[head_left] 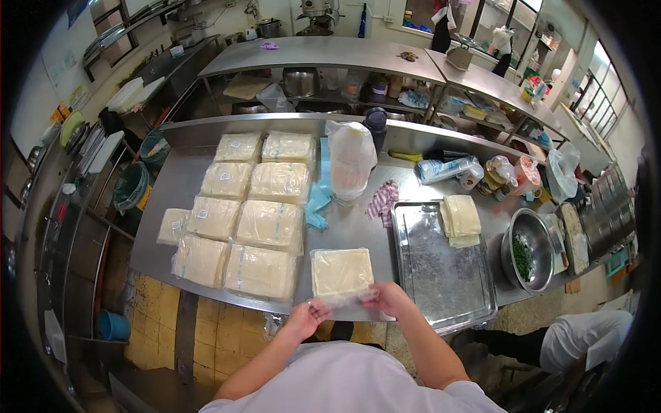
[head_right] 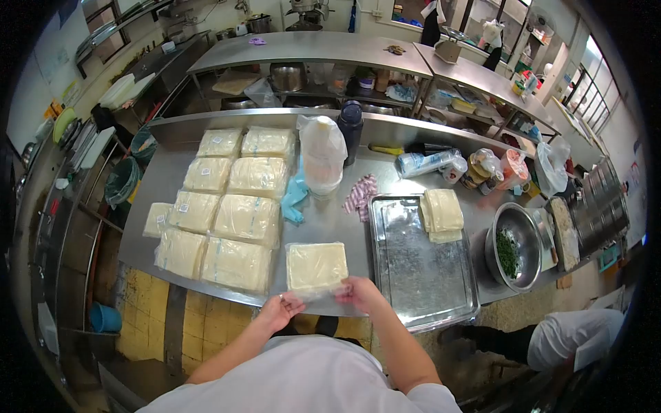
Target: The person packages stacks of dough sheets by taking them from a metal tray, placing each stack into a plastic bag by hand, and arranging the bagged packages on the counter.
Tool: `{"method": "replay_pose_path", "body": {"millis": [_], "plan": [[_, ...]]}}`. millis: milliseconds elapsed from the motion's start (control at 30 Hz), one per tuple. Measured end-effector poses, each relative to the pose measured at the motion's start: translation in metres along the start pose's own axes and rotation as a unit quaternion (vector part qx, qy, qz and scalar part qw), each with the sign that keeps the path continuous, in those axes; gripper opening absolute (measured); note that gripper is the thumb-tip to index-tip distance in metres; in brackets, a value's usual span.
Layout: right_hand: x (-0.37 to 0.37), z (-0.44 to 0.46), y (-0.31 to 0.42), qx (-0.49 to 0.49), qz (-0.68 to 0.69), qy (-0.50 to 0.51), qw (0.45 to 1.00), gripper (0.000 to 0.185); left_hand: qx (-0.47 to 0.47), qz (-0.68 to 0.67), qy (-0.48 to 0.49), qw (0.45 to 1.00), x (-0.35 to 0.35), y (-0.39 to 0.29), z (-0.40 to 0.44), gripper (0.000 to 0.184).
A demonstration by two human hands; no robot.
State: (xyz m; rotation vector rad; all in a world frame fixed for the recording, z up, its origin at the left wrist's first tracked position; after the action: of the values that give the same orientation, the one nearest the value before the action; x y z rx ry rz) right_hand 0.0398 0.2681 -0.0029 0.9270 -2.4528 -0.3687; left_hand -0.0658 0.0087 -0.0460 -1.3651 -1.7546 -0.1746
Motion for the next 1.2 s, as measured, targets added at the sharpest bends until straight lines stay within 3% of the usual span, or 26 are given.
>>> {"method": "replay_pose_path", "body": {"millis": [100, 167, 200, 233, 267, 300, 333, 367, 400, 433, 500, 533, 633, 667, 767, 800, 867, 900, 967, 1000, 1100, 1133, 1200], "plan": [[0.010, 0.012, 0.018, -0.010, 0.114, 0.047, 0.992, 0.038, 0.065, -0.068, -0.034, 0.995, 0.045, -0.008, 0.005, 0.017], [0.013, 0.017, 0.026, -0.034, 0.138, 0.053, 0.988, 0.038, 0.153, 0.134, 0.083, 0.976, 0.080, -0.010, -0.007, 0.021], [0.014, 0.020, 0.029, -0.079, 0.043, 0.005, 0.996, 0.040, 0.194, 0.233, 0.140, 0.943, 0.095, -0.011, -0.011, 0.024], [0.017, 0.021, 0.029, -0.122, -0.051, -0.045, 0.990, 0.042, 0.274, 0.410, 0.213, 0.844, 0.109, -0.012, -0.012, 0.029], [0.019, 0.021, 0.028, -0.163, -0.145, -0.094, 0.971, 0.045, 0.338, 0.565, 0.274, 0.701, 0.120, -0.010, -0.016, 0.036], [0.019, 0.015, 0.031, -0.262, -0.283, -0.191, 0.903, 0.046, 0.385, 0.691, 0.320, 0.522, 0.127, -0.004, -0.018, 0.043], [0.024, 0.009, 0.034, -0.352, -0.409, -0.279, 0.794, 0.048, 0.372, 0.780, 0.282, 0.416, 0.119, 0.003, -0.004, 0.066], [0.035, 0.003, 0.036, -0.429, -0.516, -0.354, 0.651, 0.050, 0.376, 0.805, 0.266, 0.374, 0.117, 0.003, 0.003, 0.072], [0.038, 0.008, 0.036, -0.431, -0.522, -0.396, 0.621, 0.056, 0.378, 0.828, 0.247, 0.332, 0.117, 0.000, 0.007, 0.078], [0.037, 0.017, 0.036, -0.403, -0.482, -0.387, 0.675, 0.054, 0.378, 0.850, 0.227, 0.289, 0.115, -0.003, 0.010, 0.084], [0.035, 0.034, 0.035, -0.335, -0.400, -0.360, 0.774, 0.053, 0.373, 0.851, 0.223, 0.295, 0.113, -0.005, 0.014, 0.089], [0.036, 0.044, 0.038, -0.285, -0.395, -0.330, 0.809, 0.043, 0.370, 0.851, 0.221, 0.299, 0.112, -0.006, 0.015, 0.091], [0.064, 0.025, 0.047, -0.127, -0.238, -0.135, 0.953, 0.033, 0.366, 0.825, 0.191, 0.387, 0.113, -0.018, 0.020, 0.090], [0.093, -0.002, 0.056, -0.156, -0.243, -0.112, 0.951, 0.025, 0.399, 0.792, 0.177, 0.427, 0.120, -0.029, 0.017, 0.084], [0.158, -0.059, 0.081, -0.169, -0.228, -0.014, 0.959, 0.021, 0.253, 0.621, 0.196, 0.715, 0.131, -0.079, 0.022, 0.079], [0.171, -0.069, 0.091, -0.195, -0.195, 0.008, 0.961, 0.019, 0.330, 0.607, 0.175, 0.702, 0.108, -0.079, 0.044, 0.064], [0.181, -0.072, 0.113, -0.294, -0.171, 0.008, 0.940, 0.018, 0.181, 0.314, 0.165, 0.917, 0.124, -0.112, 0.028, 0.057], [0.181, -0.070, 0.124, -0.386, -0.246, -0.057, 0.887, 0.027, 0.095, 0.145, 0.155, 0.973, 0.133, -0.125, 0.017, 0.054], [0.192, -0.077, 0.135, -0.453, -0.315, -0.199, 0.810, 0.036, 0.024, 0.023, 0.190, 0.981, 0.135, -0.148, 0.007, 0.055], [0.196, -0.074, 0.131, -0.418, -0.263, -0.184, 0.850, 0.041, -0.009, -0.018, 0.198, 0.980, 0.135, -0.160, 0.000, 0.058], [0.213, -0.063, 0.107, -0.203, -0.164, 0.035, 0.965, 0.040, -0.091, -0.087, 0.227, 0.966, 0.117, -0.190, -0.003, 0.064], [0.216, -0.057, 0.095, -0.144, -0.156, 0.054, 0.976, 0.039, -0.115, -0.100, 0.238, 0.959, 0.110, -0.198, -0.003, 0.065], [0.240, -0.059, 0.091, -0.166, -0.123, 0.073, 0.976, 0.035, -0.144, -0.083, 0.257, 0.952, 0.096, -0.217, -0.006, 0.070]]}}
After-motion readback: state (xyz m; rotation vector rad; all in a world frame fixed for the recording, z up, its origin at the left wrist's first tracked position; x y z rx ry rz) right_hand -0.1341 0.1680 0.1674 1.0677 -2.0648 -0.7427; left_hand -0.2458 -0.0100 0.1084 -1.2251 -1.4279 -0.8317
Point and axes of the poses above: each hand's wrist, its own z-axis towards the middle knuckle, its own x-axis out of the palm, y = z × x, the point moved 4 cm from there along z, towards the middle knuckle, and after that the axes turned 10 degrees about x, right-handed, at the moved point
